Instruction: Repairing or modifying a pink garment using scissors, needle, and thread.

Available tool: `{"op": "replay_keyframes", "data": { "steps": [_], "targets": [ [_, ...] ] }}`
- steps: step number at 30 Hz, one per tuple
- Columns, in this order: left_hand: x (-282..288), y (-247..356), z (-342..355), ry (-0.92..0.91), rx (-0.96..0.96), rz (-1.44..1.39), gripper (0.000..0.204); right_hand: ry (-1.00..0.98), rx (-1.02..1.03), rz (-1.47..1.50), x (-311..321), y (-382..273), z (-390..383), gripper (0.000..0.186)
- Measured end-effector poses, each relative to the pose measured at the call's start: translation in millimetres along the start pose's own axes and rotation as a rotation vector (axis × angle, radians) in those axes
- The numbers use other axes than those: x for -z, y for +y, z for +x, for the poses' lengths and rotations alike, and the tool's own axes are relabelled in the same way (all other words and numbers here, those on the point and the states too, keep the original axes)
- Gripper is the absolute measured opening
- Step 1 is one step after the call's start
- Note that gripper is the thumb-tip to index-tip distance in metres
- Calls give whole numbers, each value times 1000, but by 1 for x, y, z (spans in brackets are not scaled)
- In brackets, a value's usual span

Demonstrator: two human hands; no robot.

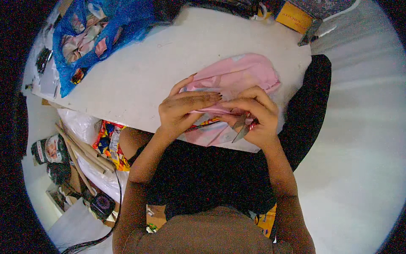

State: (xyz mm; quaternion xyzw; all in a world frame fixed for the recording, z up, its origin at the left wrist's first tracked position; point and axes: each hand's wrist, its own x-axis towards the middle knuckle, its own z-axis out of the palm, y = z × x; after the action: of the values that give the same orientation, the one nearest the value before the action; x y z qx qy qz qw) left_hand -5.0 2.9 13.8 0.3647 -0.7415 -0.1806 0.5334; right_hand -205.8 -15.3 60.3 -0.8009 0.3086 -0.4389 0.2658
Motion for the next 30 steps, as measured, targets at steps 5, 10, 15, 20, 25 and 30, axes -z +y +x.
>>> {"op": "replay_keyframes", "data": {
  "steps": [5,10,15,20,25,30],
  "targets": [
    [-1,2,0,32,9,-11,15,0,38,-32,-7,3,0,33],
    [-5,2,-1,36,20,-17,16,31,194,-144,-11,7,-3,29],
    [-6,5,-1,22,43,-36,17,82,211,-184,-14,3,-5,19],
    [-8,-2,-5,36,57,-29,18,103,132,-137,-11,-10,-3,12],
    [-9,-4,-4,43,80,-47,17,374,-47,102,8,15,-16,14],
    [-13,-5,-6,89,237,-237,9,237,-39,126,21,12,-7,16]
  ]
}}
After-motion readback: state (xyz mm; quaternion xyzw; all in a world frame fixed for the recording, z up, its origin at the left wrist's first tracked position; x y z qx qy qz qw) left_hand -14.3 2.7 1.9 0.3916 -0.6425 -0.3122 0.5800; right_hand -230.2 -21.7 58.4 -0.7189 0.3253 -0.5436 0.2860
